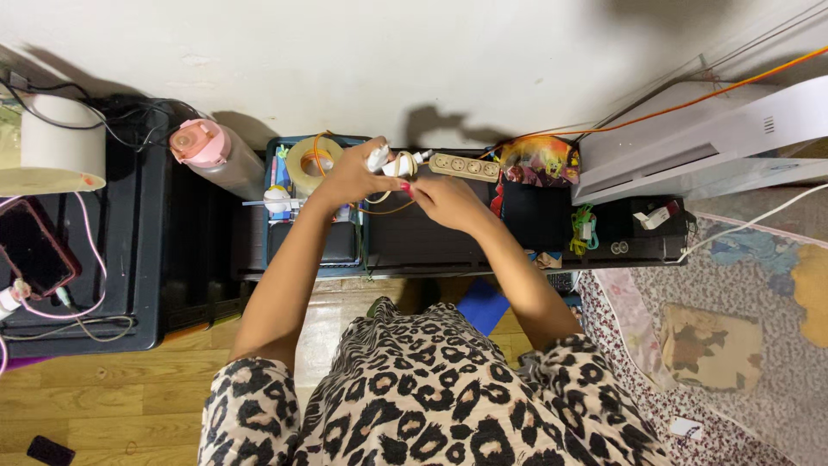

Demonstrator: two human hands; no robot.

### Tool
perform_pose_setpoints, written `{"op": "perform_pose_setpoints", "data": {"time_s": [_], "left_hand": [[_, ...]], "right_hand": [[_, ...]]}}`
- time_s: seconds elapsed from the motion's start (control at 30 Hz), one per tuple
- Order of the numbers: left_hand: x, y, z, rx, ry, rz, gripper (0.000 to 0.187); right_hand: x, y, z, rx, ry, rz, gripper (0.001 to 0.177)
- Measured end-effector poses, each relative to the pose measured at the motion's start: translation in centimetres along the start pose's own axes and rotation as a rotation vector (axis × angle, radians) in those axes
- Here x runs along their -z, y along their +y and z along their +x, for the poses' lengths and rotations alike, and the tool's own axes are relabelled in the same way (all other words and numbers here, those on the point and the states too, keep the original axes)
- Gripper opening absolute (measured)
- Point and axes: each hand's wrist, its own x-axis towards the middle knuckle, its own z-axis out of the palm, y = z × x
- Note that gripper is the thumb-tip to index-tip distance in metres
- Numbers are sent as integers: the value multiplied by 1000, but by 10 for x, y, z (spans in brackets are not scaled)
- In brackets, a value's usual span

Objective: The person picks up a glue gun, an extension cord, a blue folder, a box, and various small craft supplies from the floor and surfaces, then places them into a pink zippered bag and other storage bins.

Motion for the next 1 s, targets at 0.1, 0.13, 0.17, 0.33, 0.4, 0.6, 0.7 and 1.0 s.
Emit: {"op": "perform_pose_setpoints", "data": {"time_s": [0.1,0.13,0.17,0.33,0.4,0.6,0.7,1.0], "left_hand": [[-1,4,3,24,-60,182,58],[-2,4,4,42,-81,224,58],[-5,4,4,31,-109,240,58],[-12,19,-3,87,-257,223,57],[-15,33,-9,22,-277,75,56],[-13,31,-3,-33,-189,-53,52],[-14,7,11,25,-86,-141,53],[-14,10,19,-53,-186,330,66]], "right_hand": [[40,-19,-19,80,-184,-42,15],[51,-25,-21,50,-220,-28,15],[62,-28,-21,22,-258,-14,15],[85,-2,12,50,-149,117,12],[72,27,31,12,-130,340,12],[-36,98,43,55,44,580,21],[-53,85,19,-13,5,481,16],[78,-19,-34,-7,-105,80,18]]}}
